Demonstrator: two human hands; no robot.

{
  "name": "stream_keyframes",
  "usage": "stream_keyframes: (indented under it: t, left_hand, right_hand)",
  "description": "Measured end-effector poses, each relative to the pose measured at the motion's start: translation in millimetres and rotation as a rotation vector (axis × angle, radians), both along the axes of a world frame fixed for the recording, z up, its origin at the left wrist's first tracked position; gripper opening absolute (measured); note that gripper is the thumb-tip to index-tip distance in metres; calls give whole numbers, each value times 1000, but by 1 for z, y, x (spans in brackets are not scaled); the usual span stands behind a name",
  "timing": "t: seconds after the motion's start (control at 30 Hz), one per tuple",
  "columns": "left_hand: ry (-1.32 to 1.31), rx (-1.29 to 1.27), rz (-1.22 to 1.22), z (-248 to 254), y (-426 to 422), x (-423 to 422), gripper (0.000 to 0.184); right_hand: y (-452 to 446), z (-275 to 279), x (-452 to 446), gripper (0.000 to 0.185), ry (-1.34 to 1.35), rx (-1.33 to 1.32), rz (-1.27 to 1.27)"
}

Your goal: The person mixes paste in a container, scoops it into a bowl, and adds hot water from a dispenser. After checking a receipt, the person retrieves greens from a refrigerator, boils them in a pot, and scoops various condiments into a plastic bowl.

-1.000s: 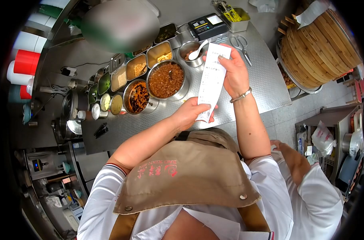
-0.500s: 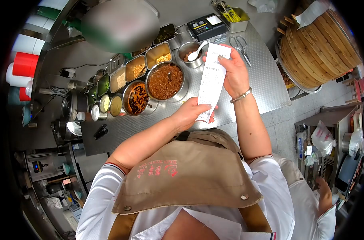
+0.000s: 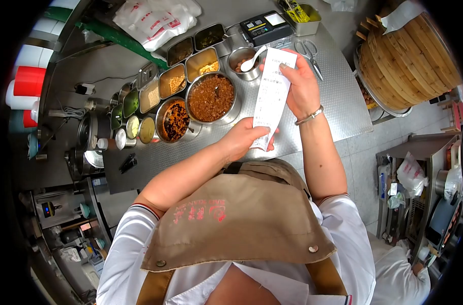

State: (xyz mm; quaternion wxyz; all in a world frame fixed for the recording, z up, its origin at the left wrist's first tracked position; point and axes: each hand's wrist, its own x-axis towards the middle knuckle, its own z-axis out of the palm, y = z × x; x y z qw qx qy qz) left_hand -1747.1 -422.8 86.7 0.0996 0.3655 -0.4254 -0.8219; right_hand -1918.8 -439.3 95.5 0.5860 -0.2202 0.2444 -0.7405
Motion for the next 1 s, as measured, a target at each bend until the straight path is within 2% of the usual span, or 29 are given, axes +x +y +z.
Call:
stream_keyframes:
  t: [1.0]
  left_hand:
    - [5,28,-12,-1,-7,1,18]
  right_hand:
    - [-9,-5,2,30,-23,39,33]
